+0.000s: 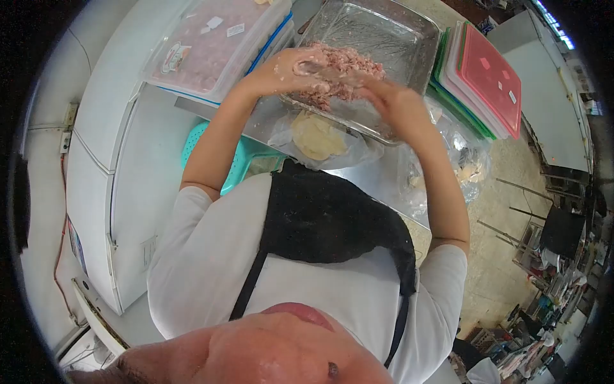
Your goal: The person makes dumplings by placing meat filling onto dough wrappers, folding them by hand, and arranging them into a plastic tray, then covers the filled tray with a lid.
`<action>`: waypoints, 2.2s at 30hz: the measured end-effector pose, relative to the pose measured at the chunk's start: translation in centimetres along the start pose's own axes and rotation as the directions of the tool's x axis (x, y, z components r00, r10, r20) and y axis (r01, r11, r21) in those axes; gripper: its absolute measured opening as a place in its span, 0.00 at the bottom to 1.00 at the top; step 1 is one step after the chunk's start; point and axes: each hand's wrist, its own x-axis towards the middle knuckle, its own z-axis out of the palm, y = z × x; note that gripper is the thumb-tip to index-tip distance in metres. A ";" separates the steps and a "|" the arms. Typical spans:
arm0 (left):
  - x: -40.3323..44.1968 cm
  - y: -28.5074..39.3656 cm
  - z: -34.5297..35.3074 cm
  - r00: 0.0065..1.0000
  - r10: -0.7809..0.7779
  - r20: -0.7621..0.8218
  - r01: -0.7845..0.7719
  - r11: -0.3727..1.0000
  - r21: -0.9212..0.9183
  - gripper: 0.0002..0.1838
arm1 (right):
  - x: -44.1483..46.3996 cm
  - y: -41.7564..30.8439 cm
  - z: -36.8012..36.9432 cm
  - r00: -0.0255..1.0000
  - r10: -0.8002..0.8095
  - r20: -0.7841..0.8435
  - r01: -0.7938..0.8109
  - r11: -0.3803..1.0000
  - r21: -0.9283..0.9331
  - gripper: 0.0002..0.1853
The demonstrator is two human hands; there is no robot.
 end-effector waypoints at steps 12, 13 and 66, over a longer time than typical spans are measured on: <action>-2.0 1.0 -8.5 0.988 -0.149 0.032 0.147 0.987 0.065 0.20 | 3.5 -3.0 1.9 0.994 0.079 0.071 -0.097 0.950 0.297 0.18; -2.1 1.3 -10.7 0.984 -0.162 0.073 0.154 0.982 0.105 0.19 | 3.4 -2.0 2.3 0.991 0.118 0.063 -0.133 0.932 0.337 0.18; -10.7 -5.9 12.9 0.993 -0.050 -0.111 0.081 0.952 0.294 0.17 | -2.4 6.4 8.9 0.980 -0.106 0.166 0.172 0.874 -0.454 0.08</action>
